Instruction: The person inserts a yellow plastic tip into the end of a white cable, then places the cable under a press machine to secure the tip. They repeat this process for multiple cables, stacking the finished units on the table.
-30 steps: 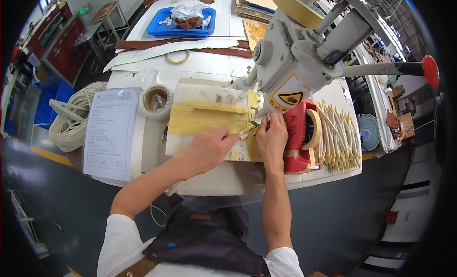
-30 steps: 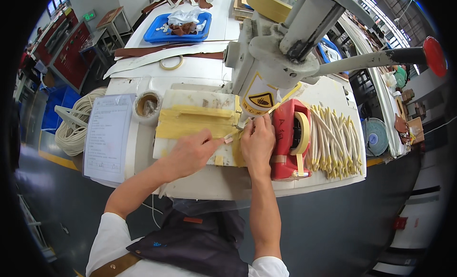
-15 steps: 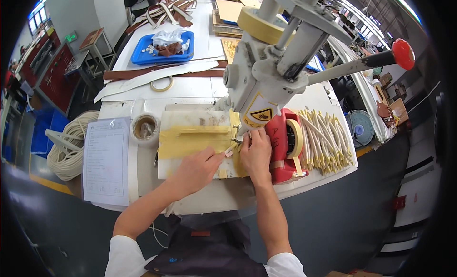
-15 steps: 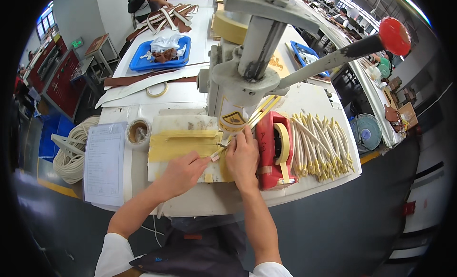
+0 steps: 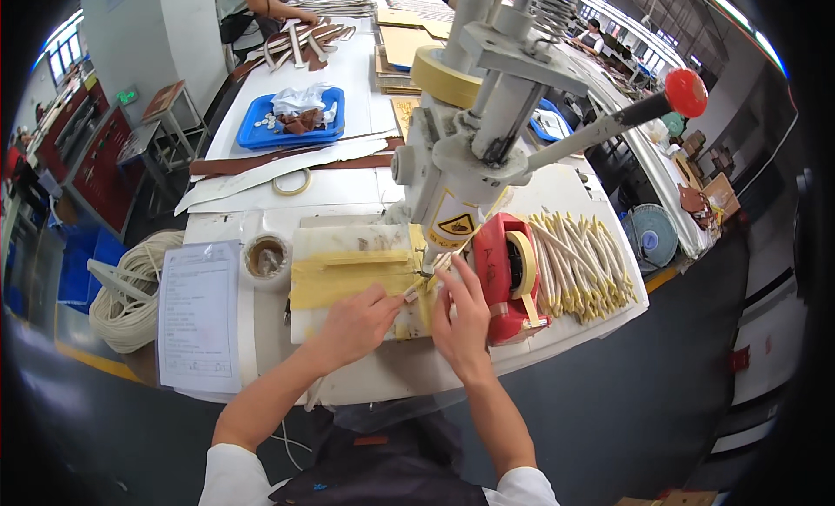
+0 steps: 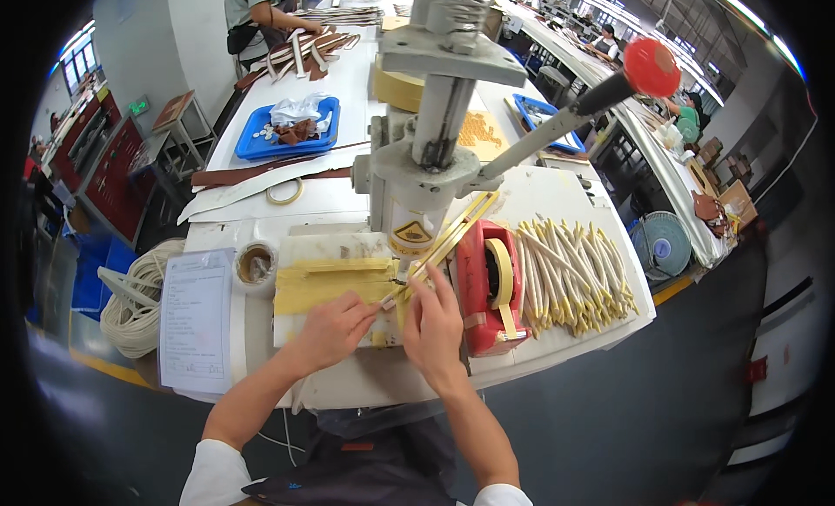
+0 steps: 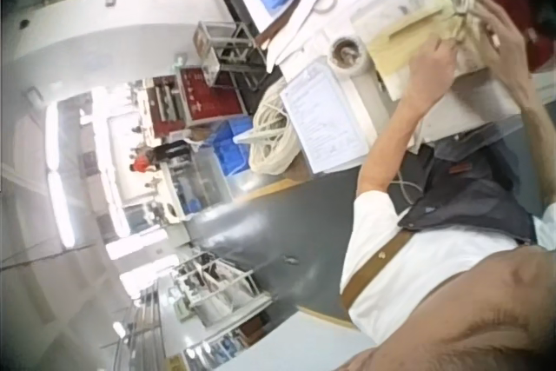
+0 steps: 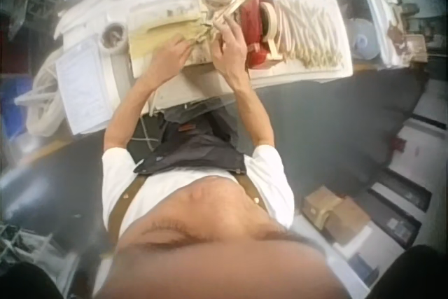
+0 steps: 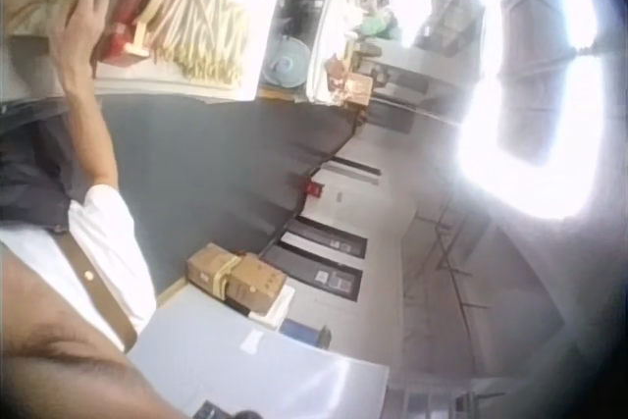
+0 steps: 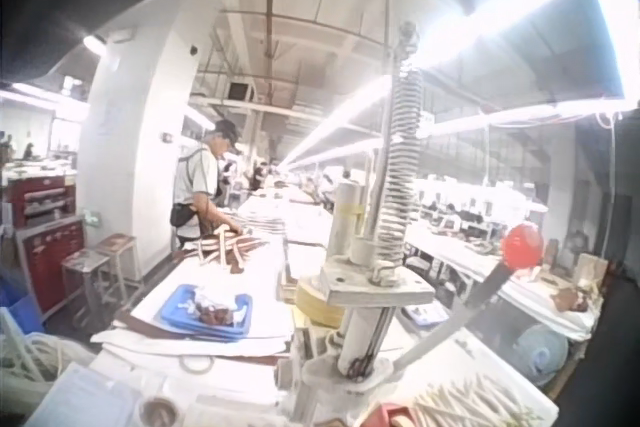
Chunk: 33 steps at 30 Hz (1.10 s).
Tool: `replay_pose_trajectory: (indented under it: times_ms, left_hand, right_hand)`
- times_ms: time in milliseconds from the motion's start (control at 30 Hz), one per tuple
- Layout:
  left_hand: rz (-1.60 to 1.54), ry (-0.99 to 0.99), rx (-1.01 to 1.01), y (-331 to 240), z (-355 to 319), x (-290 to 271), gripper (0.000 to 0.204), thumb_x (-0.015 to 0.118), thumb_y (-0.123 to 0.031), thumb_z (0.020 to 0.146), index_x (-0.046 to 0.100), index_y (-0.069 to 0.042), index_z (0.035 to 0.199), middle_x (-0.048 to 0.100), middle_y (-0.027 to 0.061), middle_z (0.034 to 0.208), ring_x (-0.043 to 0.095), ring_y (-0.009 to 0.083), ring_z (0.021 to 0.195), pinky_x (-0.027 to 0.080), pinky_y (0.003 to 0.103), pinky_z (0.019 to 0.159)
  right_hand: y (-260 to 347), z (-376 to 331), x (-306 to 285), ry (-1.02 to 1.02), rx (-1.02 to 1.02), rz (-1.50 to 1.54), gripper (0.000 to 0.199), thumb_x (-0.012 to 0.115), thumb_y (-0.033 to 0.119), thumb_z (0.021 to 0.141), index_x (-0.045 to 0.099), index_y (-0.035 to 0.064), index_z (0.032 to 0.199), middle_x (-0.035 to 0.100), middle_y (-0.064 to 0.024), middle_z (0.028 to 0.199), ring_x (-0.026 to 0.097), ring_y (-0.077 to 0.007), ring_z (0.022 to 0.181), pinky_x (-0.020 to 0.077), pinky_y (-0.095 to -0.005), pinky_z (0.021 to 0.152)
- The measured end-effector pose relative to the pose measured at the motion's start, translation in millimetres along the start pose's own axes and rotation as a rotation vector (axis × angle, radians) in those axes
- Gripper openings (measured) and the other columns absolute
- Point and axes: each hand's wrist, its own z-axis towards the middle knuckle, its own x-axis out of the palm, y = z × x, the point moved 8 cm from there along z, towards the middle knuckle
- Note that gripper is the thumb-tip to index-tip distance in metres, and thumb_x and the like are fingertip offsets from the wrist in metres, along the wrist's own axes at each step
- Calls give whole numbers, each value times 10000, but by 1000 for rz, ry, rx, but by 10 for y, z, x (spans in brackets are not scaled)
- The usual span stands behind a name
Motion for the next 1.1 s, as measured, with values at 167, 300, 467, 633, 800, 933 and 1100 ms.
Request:
replay_pose_trajectory:
  times_ms: [167, 300, 467, 633, 800, 933, 1100]
  left_hand:
    - [-12, 12, -67, 23, 1, 12, 183, 670, -127, 954, 738, -66, 1113, 615, 83, 906, 651, 295, 766, 530, 411, 661]
    - [-36, -2, -59, 2, 0, 0, 180, 665, -128, 963, 737, -62, 1113, 617, 87, 909, 650, 305, 773, 527, 415, 665]
    - [-11, -3, -77, 55, -7, 15, 170, 666, -125, 963, 740, -59, 1100, 614, 84, 905, 647, 306, 768, 524, 413, 663]
    - [-3, -1, -65, 18, 26, 49, 170, 672, -125, 956, 744, -64, 1097, 612, 78, 900, 643, 299, 758, 522, 407, 649]
    - [-6, -10, -74, 10, 8, 46, 180, 676, -119, 947, 746, -65, 1104, 604, 76, 888, 639, 285, 740, 521, 400, 633]
    - [14, 12, -65, 15, -1, 58, 179, 652, -146, 968, 724, -66, 1110, 590, 84, 894, 640, 293, 734, 526, 408, 626]
    - [-4, -30, -31, 17, 9, 23, 205, 693, -107, 937, 738, -40, 1125, 612, 97, 879, 639, 285, 735, 519, 401, 640]
  right_hand:
    - [561, 259, -1207, -277, -336, 27, 392, 579, -18, 963, 573, -86, 1349, 592, -228, 1387, 532, -327, 1361, 440, -426, 1119]
    - [761, 1490, -2121, -514, -231, 523, 580, 514, 313, 1071, 417, -75, 1491, 564, -252, 1413, 586, -312, 1267, 399, -437, 1138]
    - [1309, 2476, -2059, -27, -143, 895, 436, 519, 319, 1058, 585, -60, 1262, 668, -194, 1107, 657, -258, 988, 468, -353, 970]
    - [1592, 2126, -1926, 376, -294, 1119, 267, 542, 302, 1025, 576, 57, 924, 511, -33, 715, 501, -163, 672, 395, -295, 695]
    - [1173, 1087, -1940, -23, -326, 1029, 318, 436, 223, 1042, 416, 139, 736, 371, 16, 661, 380, -140, 623, 318, -339, 760]
    - [833, 206, -1679, -87, -508, 696, 426, 450, 405, 1090, 494, 136, 763, 509, 9, 656, 574, -185, 653, 400, -449, 917]
    - [1028, 589, -1803, 24, -448, 784, 404, 460, 440, 1086, 522, 138, 824, 545, -39, 676, 554, -220, 666, 403, -481, 922]
